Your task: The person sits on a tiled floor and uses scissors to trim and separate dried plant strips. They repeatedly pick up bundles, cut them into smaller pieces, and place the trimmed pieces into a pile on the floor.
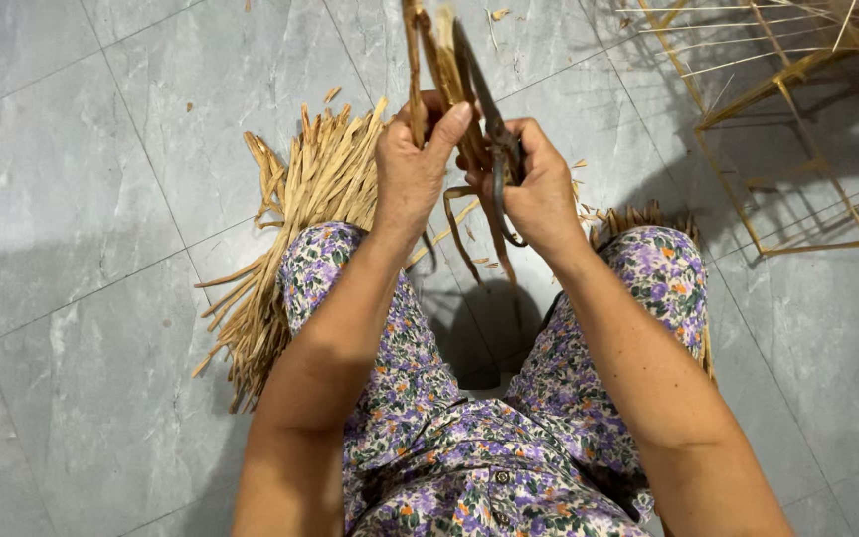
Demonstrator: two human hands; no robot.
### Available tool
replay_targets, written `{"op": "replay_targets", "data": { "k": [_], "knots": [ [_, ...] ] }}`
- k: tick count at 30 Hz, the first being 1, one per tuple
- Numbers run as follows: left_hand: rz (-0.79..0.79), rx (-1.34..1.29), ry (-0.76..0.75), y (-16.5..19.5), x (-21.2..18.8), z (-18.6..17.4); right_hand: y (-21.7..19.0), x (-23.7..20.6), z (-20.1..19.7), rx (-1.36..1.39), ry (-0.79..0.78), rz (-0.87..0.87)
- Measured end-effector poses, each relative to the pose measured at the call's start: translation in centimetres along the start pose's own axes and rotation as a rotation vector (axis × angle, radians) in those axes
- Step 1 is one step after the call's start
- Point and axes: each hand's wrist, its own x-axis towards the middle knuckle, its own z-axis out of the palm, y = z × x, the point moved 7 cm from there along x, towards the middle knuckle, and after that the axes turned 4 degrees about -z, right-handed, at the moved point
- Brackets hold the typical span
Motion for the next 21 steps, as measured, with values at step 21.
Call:
{"op": "replay_targets", "data": {
  "k": [21],
  "knots": [
    [-0.144, -0.22, -0.105, -1.5, -1.3, 0.5, -2.3, -1.5, -0.8, -0.264, -0.012, 0.054]
  ]
}}
